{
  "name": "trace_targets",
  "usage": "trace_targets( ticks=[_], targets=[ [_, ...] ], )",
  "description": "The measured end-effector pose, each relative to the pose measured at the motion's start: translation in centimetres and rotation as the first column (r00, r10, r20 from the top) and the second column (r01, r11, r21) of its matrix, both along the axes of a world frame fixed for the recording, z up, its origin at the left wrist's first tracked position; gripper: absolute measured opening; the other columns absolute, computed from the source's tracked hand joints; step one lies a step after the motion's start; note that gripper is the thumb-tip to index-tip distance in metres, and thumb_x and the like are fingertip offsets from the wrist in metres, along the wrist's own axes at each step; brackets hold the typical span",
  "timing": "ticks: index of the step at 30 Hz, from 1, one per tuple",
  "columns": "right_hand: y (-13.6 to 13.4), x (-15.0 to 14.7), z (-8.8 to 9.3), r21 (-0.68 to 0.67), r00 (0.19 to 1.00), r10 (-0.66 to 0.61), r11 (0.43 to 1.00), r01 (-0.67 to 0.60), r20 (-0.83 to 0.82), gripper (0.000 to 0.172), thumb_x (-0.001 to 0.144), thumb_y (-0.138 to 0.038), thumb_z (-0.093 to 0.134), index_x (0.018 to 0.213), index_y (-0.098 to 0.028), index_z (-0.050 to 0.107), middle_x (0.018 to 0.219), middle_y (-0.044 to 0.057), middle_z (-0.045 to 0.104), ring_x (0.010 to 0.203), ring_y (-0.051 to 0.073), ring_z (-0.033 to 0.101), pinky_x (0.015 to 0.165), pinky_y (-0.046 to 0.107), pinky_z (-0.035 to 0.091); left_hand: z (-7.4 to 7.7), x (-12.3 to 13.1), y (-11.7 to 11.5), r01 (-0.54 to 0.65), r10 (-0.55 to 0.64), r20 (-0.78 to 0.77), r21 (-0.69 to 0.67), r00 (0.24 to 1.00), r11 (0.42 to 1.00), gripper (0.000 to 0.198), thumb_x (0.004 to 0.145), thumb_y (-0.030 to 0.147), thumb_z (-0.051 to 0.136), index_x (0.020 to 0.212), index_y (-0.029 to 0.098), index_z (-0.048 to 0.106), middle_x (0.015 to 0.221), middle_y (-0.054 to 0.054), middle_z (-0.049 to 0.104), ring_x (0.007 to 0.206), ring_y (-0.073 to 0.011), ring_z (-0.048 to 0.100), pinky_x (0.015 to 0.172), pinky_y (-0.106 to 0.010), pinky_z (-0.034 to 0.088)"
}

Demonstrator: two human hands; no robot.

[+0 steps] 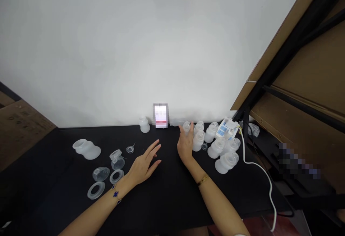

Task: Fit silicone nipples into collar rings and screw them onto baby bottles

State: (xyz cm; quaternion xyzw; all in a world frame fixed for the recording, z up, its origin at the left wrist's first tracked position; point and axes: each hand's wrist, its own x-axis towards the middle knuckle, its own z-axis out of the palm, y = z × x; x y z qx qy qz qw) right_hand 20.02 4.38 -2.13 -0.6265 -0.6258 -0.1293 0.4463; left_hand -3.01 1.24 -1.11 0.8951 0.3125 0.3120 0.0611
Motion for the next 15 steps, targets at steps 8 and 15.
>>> trace_targets(
  ticks=[8,15],
  targets=[
    [-0.19,-0.56,-0.75,0.002,0.997,-0.074,0.997,0.074,0.016,0.053,0.103,-0.026,0.039,0.156,-0.025,0.031,0.168,0.01,-0.021,0.155,0.042,0.0,0.116,0.068,0.029,0.06,0.2,-0.04,0.0,0.0,0.002,-0.018,1.0,1.0,0.059,0.105,0.035,0.04,0.159,0.026,0.018,0.16,-0.019,0.036,0.096,-0.0187,0.073,0.076,-0.032,0.062],
    [-0.29,-0.65,-0.88,0.028,0.995,-0.057,0.998,0.054,0.082,0.056,0.102,-0.026,0.041,0.156,-0.016,0.031,0.169,0.012,-0.014,0.155,0.041,-0.006,0.116,0.07,0.025,0.08,0.28,-0.11,0.003,-0.003,-0.001,-0.003,1.0,1.0,0.054,0.104,0.033,0.042,0.155,0.021,0.026,0.157,-0.02,0.04,0.098,-0.019,0.073,0.075,-0.03,0.062]
  ],
)
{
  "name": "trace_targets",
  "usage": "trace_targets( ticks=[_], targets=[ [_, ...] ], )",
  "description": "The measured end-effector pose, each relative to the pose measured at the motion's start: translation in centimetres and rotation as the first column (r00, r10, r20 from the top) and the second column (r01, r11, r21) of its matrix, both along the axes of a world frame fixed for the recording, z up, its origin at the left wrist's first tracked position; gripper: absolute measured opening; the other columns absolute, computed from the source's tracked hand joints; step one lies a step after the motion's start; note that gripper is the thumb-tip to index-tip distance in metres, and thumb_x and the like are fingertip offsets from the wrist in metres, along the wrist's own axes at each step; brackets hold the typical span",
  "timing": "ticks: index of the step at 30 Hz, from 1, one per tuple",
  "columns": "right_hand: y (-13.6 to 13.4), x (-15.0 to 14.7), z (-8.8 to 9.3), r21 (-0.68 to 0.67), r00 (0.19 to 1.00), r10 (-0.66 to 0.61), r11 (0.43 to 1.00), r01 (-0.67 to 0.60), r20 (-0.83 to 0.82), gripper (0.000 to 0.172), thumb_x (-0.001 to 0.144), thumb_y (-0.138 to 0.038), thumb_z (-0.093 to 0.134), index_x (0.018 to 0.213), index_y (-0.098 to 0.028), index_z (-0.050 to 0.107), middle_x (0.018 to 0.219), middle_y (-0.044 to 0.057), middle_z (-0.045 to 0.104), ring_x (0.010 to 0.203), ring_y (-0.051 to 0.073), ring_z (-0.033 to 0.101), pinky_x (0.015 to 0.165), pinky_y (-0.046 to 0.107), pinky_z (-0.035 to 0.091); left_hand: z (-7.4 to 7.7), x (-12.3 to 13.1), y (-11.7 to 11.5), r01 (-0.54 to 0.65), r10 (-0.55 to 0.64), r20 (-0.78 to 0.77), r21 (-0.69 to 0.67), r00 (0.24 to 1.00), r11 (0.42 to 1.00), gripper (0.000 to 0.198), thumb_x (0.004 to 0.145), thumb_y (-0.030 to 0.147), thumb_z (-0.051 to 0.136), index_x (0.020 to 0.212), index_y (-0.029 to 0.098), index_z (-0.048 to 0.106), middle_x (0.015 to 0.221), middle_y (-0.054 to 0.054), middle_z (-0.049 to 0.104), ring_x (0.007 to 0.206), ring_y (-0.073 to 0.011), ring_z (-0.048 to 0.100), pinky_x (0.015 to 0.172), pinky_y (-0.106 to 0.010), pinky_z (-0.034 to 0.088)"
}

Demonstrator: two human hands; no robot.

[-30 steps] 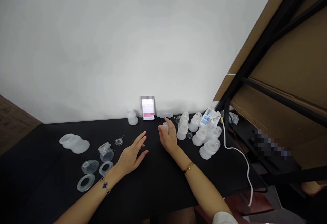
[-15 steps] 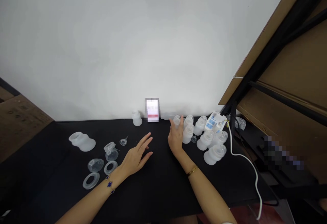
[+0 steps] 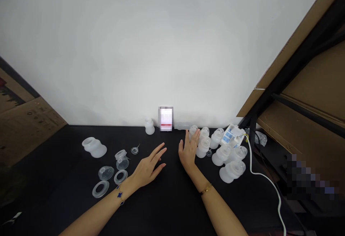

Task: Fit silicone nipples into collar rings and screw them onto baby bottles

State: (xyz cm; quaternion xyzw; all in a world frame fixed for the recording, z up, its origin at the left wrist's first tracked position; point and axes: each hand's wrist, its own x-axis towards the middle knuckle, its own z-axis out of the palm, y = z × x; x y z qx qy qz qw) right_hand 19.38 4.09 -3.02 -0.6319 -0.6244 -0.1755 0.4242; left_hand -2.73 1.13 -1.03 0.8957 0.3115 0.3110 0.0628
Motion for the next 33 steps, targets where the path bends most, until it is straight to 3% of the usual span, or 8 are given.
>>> trace_targets(
  ticks=[6,9,12,15,22,28,33],
  targets=[
    [-0.7,-0.5,0.5,0.05,0.996,0.043,0.998,-0.047,0.082,0.067,0.099,-0.019,0.045,0.161,-0.022,0.019,0.169,0.013,-0.016,0.154,0.044,0.001,0.114,0.072,0.028,0.0,0.1,0.0,-0.002,0.0,0.036,0.052,0.999,0.999,0.032,0.103,0.025,0.042,0.133,0.021,0.053,0.141,-0.013,0.057,0.09,-0.0151,0.072,0.075,-0.026,0.06],
    [-1.2,-1.1,0.5,0.044,0.985,0.067,0.996,-0.075,0.157,0.071,0.097,-0.017,0.047,0.162,-0.022,0.017,0.169,0.015,-0.012,0.154,0.045,0.006,0.114,0.07,0.03,-0.4,0.3,0.1,-0.027,0.022,0.065,0.074,0.998,0.997,0.021,0.102,0.023,0.044,0.112,0.02,0.062,0.115,-0.008,0.067,0.08,-0.013,0.07,0.068,-0.023,0.054],
    [-1.4,-1.8,0.4,0.021,0.962,0.114,0.992,-0.123,0.247,0.072,0.096,-0.015,0.048,0.162,-0.02,0.017,0.17,0.015,-0.001,0.154,0.041,0.013,0.117,0.065,0.031,-1.0,0.5,0.3,-0.145,0.129,0.124,0.132,0.984,0.981,0.021,0.102,0.022,0.044,0.089,0.017,0.06,0.08,-0.002,0.065,0.061,-0.0107,0.061,0.051,-0.022,0.04],
    [-1.1,-2.2,0.5,-0.041,0.938,0.138,0.99,-0.132,0.317,0.07,0.096,-0.014,0.046,0.161,-0.015,0.019,0.169,0.017,0.012,0.154,0.037,0.015,0.118,0.062,0.031,-1.1,0.4,0.7,-0.153,0.129,0.119,0.227,0.985,0.962,0.034,0.104,0.023,0.042,0.073,0.018,0.054,0.061,0.001,0.056,0.048,-0.009,0.052,0.047,-0.025,0.028],
    [1.7,-2.3,0.8,-0.217,0.925,0.128,0.975,-0.051,0.358,0.061,0.091,-0.01,0.044,0.151,-0.001,0.038,0.162,0.024,0.031,0.153,0.037,0.022,0.12,0.058,0.027,-0.6,0.0,1.3,-0.12,0.091,0.114,0.28,0.989,0.952,0.048,0.104,0.037,0.046,0.06,0.017,0.047,0.047,0.004,0.046,0.04,-0.0071,0.04,0.045,-0.028,0.018],
    [5.8,-2.7,0.5,-0.29,0.926,0.068,0.956,0.046,0.37,0.067,0.08,-0.006,0.046,0.146,0.003,0.045,0.155,0.029,0.04,0.147,0.038,0.034,0.117,0.057,0.03,-1.1,0.1,1.4,-0.107,0.08,0.095,0.321,0.992,0.941,0.047,0.105,0.037,0.045,0.062,0.018,0.049,0.048,0.004,0.048,0.04,-0.0081,0.044,0.045,-0.028,0.018],
    [7.5,-3.0,0.3,-0.335,0.905,0.006,0.93,0.152,0.426,0.067,0.073,-0.005,0.053,0.139,0.007,0.051,0.147,0.032,0.049,0.14,0.041,0.044,0.115,0.058,0.03,-1.4,0.1,1.5,-0.099,0.077,0.08,0.324,0.994,0.941,0.044,0.104,0.037,0.045,0.064,0.018,0.05,0.049,0.003,0.051,0.041,-0.0091,0.047,0.045,-0.028,0.017]
  ],
)
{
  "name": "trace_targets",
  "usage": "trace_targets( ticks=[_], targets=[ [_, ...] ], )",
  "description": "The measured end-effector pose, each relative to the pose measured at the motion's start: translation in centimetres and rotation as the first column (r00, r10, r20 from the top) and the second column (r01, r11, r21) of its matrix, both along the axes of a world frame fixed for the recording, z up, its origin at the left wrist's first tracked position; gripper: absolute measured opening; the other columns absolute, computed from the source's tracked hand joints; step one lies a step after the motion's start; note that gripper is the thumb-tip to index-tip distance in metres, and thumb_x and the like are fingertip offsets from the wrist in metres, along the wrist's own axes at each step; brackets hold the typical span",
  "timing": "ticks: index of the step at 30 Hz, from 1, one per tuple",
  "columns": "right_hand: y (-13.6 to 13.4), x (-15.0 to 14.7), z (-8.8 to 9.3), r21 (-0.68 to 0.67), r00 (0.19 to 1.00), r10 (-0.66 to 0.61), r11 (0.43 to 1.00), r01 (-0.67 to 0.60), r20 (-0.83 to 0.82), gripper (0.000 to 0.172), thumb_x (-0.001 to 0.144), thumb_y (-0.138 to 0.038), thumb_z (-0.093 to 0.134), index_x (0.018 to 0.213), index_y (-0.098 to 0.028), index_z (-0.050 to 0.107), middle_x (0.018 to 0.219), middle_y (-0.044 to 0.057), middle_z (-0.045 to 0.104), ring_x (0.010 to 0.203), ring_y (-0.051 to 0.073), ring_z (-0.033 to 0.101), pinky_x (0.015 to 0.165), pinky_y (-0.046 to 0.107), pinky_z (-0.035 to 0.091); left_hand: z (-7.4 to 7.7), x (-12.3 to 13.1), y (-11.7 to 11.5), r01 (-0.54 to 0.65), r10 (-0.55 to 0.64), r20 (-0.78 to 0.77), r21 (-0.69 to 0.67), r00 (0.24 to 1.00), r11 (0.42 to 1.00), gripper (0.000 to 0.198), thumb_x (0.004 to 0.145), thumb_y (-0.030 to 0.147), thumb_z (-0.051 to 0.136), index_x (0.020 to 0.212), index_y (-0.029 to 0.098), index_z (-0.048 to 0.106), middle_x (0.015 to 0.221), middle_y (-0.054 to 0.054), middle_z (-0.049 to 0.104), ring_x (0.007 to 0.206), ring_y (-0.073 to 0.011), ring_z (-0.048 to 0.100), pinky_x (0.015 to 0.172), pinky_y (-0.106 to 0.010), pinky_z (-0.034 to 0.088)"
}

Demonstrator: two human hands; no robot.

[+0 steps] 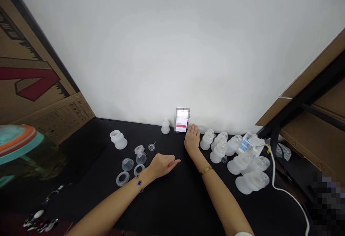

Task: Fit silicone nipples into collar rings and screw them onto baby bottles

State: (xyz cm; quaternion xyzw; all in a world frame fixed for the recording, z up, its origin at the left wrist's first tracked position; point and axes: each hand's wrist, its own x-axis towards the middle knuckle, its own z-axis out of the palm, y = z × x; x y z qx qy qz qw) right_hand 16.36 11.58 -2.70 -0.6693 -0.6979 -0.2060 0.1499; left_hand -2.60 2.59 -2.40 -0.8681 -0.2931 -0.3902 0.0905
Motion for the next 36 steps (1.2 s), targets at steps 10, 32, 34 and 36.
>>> trace_targets(
  ticks=[10,32,34,36],
  targets=[
    [-0.2,-0.5,-0.2,0.005,0.997,-0.019,1.0,0.019,-0.075,0.071,0.075,-0.009,0.053,0.144,0.005,0.045,0.149,0.033,0.045,0.139,0.043,0.044,0.11,0.06,0.035,0.5,0.0,0.1,-0.119,0.118,-0.023,-0.025,0.993,0.993,0.039,0.1,0.035,0.051,0.065,0.018,0.056,0.049,0.001,0.053,0.041,-0.0104,0.049,0.044,-0.027,0.019],
    [-4.6,-12.2,1.1,-0.04,0.695,0.56,0.765,-0.642,-0.451,0.014,0.092,-0.023,0.065,0.104,-0.022,0.072,0.105,0.007,0.07,0.099,0.024,0.063,0.086,0.037,0.049,6.8,-8.9,4.0,-0.821,0.733,-0.474,-0.535,0.488,0.201,0.047,0.097,0.047,0.049,0.11,0.005,0.066,0.103,-0.025,0.072,0.098,-0.0365,0.071,0.075,-0.037,0.05],
    [-4.7,-12.1,1.0,-0.053,0.69,0.539,0.769,-0.638,-0.483,0.011,0.093,-0.018,0.063,0.098,-0.022,0.071,0.1,0.005,0.07,0.096,0.023,0.062,0.084,0.035,0.047,6.5,-9.0,4.1,-0.825,0.712,-0.512,-0.54,0.48,0.168,0.05,0.096,0.05,0.052,0.112,0.004,0.065,0.104,-0.025,0.072,0.101,-0.0367,0.07,0.078,-0.038,0.05],
    [-4.7,-11.6,1.0,-0.052,0.677,0.516,0.774,-0.631,-0.524,0.011,0.093,-0.015,0.061,0.093,-0.022,0.07,0.097,0.005,0.07,0.093,0.022,0.061,0.084,0.035,0.046,6.1,-8.7,4.1,-0.826,0.688,-0.542,-0.544,0.482,0.15,0.054,0.092,0.054,0.057,0.113,0.004,0.064,0.104,-0.025,0.072,0.104,-0.0369,0.07,0.08,-0.038,0.051]
  ],
)
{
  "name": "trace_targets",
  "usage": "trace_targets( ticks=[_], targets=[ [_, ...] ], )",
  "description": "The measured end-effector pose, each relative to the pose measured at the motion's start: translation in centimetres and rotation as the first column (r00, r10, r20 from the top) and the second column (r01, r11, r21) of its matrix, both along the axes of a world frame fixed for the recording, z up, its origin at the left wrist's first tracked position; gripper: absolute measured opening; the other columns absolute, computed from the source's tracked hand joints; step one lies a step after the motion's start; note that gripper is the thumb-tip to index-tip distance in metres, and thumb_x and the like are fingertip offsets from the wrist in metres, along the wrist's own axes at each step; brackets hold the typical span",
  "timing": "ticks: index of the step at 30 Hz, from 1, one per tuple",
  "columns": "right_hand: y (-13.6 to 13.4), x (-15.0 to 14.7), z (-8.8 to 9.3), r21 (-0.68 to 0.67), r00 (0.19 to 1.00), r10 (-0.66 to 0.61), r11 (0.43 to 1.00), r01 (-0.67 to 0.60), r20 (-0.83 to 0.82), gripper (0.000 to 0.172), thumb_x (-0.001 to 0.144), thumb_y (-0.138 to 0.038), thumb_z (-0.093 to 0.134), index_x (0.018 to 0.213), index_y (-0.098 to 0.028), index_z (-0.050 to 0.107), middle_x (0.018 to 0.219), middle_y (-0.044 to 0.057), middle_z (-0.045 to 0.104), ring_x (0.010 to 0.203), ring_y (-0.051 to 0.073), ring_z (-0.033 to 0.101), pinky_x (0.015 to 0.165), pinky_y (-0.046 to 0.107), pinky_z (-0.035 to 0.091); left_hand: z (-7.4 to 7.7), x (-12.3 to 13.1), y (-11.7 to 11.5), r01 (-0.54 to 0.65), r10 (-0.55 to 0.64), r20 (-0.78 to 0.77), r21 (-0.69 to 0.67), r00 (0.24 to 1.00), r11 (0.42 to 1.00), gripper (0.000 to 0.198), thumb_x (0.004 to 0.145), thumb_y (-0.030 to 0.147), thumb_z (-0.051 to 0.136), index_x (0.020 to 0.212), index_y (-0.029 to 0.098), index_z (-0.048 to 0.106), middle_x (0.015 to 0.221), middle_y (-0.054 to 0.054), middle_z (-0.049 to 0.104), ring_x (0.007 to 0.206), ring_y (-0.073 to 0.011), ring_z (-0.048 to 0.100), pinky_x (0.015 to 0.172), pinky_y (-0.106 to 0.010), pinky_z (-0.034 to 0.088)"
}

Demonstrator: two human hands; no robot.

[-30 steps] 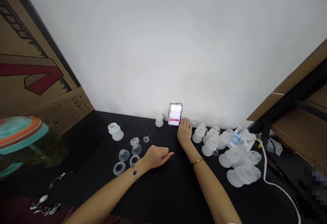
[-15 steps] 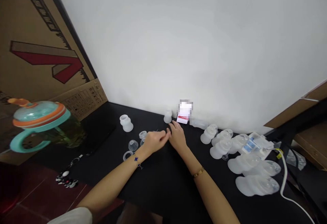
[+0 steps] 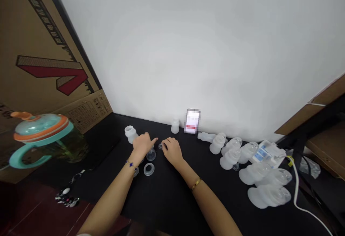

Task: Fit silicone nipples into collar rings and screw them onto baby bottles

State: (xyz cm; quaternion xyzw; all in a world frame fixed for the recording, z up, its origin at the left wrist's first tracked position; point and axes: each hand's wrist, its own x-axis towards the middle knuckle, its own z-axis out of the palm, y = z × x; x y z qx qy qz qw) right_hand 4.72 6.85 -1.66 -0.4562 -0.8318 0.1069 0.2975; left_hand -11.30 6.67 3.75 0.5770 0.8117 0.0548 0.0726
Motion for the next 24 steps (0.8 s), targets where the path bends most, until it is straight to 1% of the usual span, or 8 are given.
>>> trace_targets(
  ticks=[4,8,10,13,15,17,21,24],
  targets=[
    [-0.3,1.4,0.3,-0.028,0.997,-0.001,1.0,-0.001,-0.079,0.014,0.092,-0.013,0.058,0.087,-0.022,0.068,0.094,0.005,0.069,0.09,0.022,0.06,0.084,0.035,0.046,-0.7,0.6,-0.1,0.045,-0.046,-0.013,-0.026,0.999,0.999,0.057,0.086,0.054,0.067,0.116,0.006,0.063,0.112,-0.025,0.069,0.107,-0.0366,0.068,0.083,-0.037,0.051],
    [-0.7,3.3,0.8,-0.041,0.979,-0.004,0.999,-0.005,-0.204,0.015,0.092,-0.016,0.055,0.088,-0.023,0.067,0.093,0.005,0.068,0.09,0.022,0.062,0.085,0.035,0.047,-0.8,0.5,0.0,0.121,-0.121,0.005,-0.039,0.993,0.992,0.046,0.085,0.044,0.07,0.115,0.01,0.062,0.119,-0.021,0.064,0.108,-0.0348,0.067,0.081,-0.036,0.05],
    [-1.0,4.4,1.0,-0.069,0.962,-0.034,0.997,0.016,-0.272,0.015,0.093,-0.019,0.054,0.088,-0.023,0.068,0.091,0.005,0.068,0.086,0.022,0.062,0.081,0.034,0.047,-0.7,0.5,0.1,0.156,-0.156,0.025,-0.009,0.987,0.988,0.038,0.087,0.042,0.067,0.111,0.012,0.062,0.117,-0.018,0.064,0.105,-0.0336,0.068,0.079,-0.035,0.05],
    [-1.5,5.9,1.1,-0.14,0.931,-0.134,0.986,0.091,-0.34,0.015,0.093,-0.029,0.056,0.087,-0.024,0.069,0.08,0.002,0.066,0.073,0.02,0.06,0.073,0.032,0.046,-0.6,0.8,0.2,0.238,-0.247,0.065,0.117,0.967,0.964,0.03,0.09,0.043,0.064,0.105,0.017,0.061,0.112,-0.012,0.063,0.095,-0.029,0.069,0.075,-0.034,0.049],
    [-1.9,6.7,1.1,-0.232,0.894,-0.205,0.966,0.118,-0.399,0.017,0.092,-0.036,0.057,0.091,-0.024,0.069,0.073,0.0,0.066,0.066,0.019,0.06,0.068,0.031,0.045,-0.7,1.4,0.0,0.303,-0.331,0.089,0.232,0.94,0.924,0.027,0.091,0.043,0.064,0.102,0.019,0.06,0.109,-0.008,0.062,0.091,-0.0254,0.068,0.074,-0.033,0.048],
    [-2.3,7.5,1.2,-0.325,0.847,-0.258,0.94,0.108,-0.465,0.019,0.091,-0.04,0.059,0.092,-0.024,0.069,0.07,0.0,0.066,0.063,0.019,0.061,0.065,0.03,0.046,-1.0,2.1,-0.2,0.36,-0.416,0.11,0.338,0.902,0.87,0.023,0.091,0.039,0.065,0.102,0.02,0.058,0.109,-0.006,0.062,0.089,-0.0228,0.067,0.073,-0.032,0.048],
    [-3.1,8.6,1.3,-0.41,0.77,-0.308,0.91,0.067,-0.559,0.022,0.086,-0.044,0.065,0.092,-0.023,0.069,0.083,0.002,0.073,0.067,0.019,0.066,0.068,0.031,0.049,-1.9,3.5,-0.8,0.451,-0.571,0.137,0.477,0.81,0.754,0.021,0.089,0.033,0.068,0.103,0.022,0.056,0.109,-0.003,0.062,0.087,-0.0198,0.066,0.072,-0.03,0.05],
    [-3.4,9.3,1.2,-0.43,0.728,-0.324,0.902,0.045,-0.604,0.025,0.083,-0.046,0.069,0.091,-0.023,0.071,0.09,0.003,0.074,0.069,0.02,0.069,0.071,0.034,0.051,-2.6,4.3,-1.2,0.498,-0.66,0.129,0.554,0.741,0.667,0.022,0.088,0.026,0.068,0.106,0.023,0.055,0.112,-0.003,0.061,0.094,-0.0203,0.065,0.077,-0.031,0.053]
  ],
)
